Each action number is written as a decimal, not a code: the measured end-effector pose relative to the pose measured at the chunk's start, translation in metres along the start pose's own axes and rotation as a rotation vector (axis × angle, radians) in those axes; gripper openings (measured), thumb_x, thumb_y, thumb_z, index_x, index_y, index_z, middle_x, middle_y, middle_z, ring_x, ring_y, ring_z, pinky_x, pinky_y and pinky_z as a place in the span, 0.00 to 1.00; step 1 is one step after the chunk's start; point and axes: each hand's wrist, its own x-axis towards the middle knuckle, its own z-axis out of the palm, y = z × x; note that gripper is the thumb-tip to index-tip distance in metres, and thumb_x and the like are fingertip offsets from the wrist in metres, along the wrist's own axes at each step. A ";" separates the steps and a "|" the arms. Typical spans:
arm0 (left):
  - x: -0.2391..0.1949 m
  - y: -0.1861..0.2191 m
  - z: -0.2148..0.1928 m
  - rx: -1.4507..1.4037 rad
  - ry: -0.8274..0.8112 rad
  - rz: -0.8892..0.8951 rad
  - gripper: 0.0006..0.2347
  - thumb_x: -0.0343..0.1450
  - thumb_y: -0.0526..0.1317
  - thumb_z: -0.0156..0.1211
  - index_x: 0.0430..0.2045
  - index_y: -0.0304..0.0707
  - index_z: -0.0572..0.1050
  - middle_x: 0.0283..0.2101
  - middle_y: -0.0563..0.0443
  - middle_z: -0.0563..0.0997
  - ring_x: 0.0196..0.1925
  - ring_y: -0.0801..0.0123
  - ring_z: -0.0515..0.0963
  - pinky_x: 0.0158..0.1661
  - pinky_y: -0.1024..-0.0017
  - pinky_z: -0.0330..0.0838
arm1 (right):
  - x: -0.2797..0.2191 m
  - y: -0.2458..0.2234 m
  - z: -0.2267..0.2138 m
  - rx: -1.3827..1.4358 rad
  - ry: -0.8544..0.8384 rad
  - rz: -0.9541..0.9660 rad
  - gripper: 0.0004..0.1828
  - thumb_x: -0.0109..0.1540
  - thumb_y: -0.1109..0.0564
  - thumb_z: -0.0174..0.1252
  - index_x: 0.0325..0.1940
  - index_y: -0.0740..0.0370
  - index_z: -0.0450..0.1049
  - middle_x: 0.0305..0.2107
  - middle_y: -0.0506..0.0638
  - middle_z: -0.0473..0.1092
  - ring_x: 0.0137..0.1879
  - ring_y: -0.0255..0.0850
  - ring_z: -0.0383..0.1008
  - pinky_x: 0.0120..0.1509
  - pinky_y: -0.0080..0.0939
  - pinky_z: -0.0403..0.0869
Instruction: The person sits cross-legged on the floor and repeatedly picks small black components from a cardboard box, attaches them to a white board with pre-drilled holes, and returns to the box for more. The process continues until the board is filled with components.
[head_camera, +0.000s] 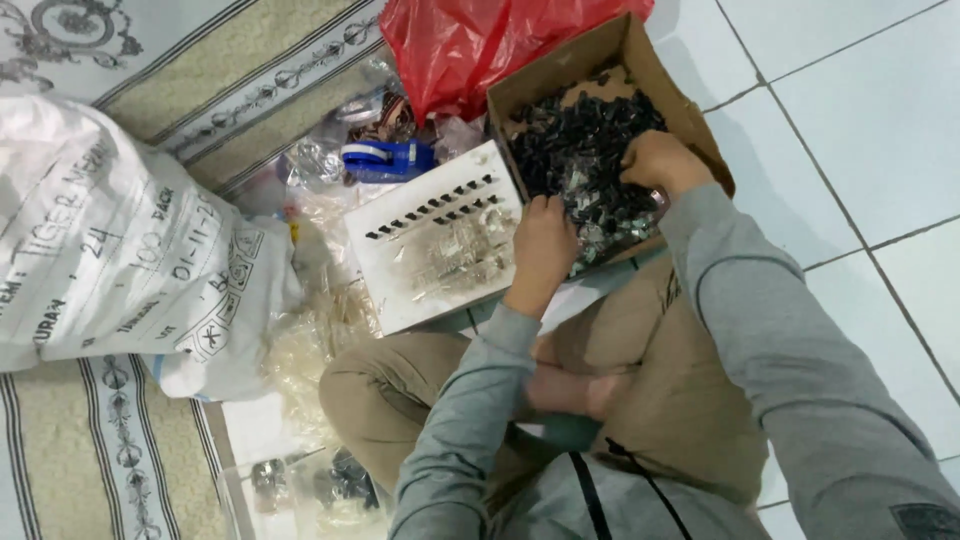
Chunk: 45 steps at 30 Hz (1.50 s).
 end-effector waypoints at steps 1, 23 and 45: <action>0.013 0.005 0.007 0.004 -0.002 0.011 0.05 0.67 0.29 0.59 0.34 0.27 0.77 0.32 0.39 0.75 0.35 0.54 0.82 0.30 0.65 0.81 | 0.000 -0.003 0.006 0.009 0.008 0.004 0.22 0.57 0.52 0.69 0.52 0.65 0.82 0.46 0.69 0.78 0.53 0.65 0.78 0.52 0.64 0.79; 0.118 -0.057 0.113 0.423 -0.169 -0.008 0.04 0.67 0.30 0.59 0.23 0.37 0.79 0.31 0.45 0.81 0.32 0.63 0.82 0.30 0.69 0.80 | 0.068 -0.038 0.088 -0.288 0.516 -0.273 0.08 0.57 0.69 0.62 0.26 0.58 0.76 0.31 0.56 0.73 0.43 0.50 0.74 0.53 0.51 0.68; 0.112 -0.042 0.143 0.417 0.016 0.109 0.04 0.66 0.31 0.58 0.24 0.38 0.80 0.31 0.46 0.78 0.36 0.59 0.80 0.33 0.67 0.75 | 0.049 -0.023 0.063 0.075 0.338 -0.146 0.10 0.66 0.67 0.53 0.38 0.67 0.81 0.34 0.66 0.74 0.46 0.59 0.76 0.51 0.53 0.75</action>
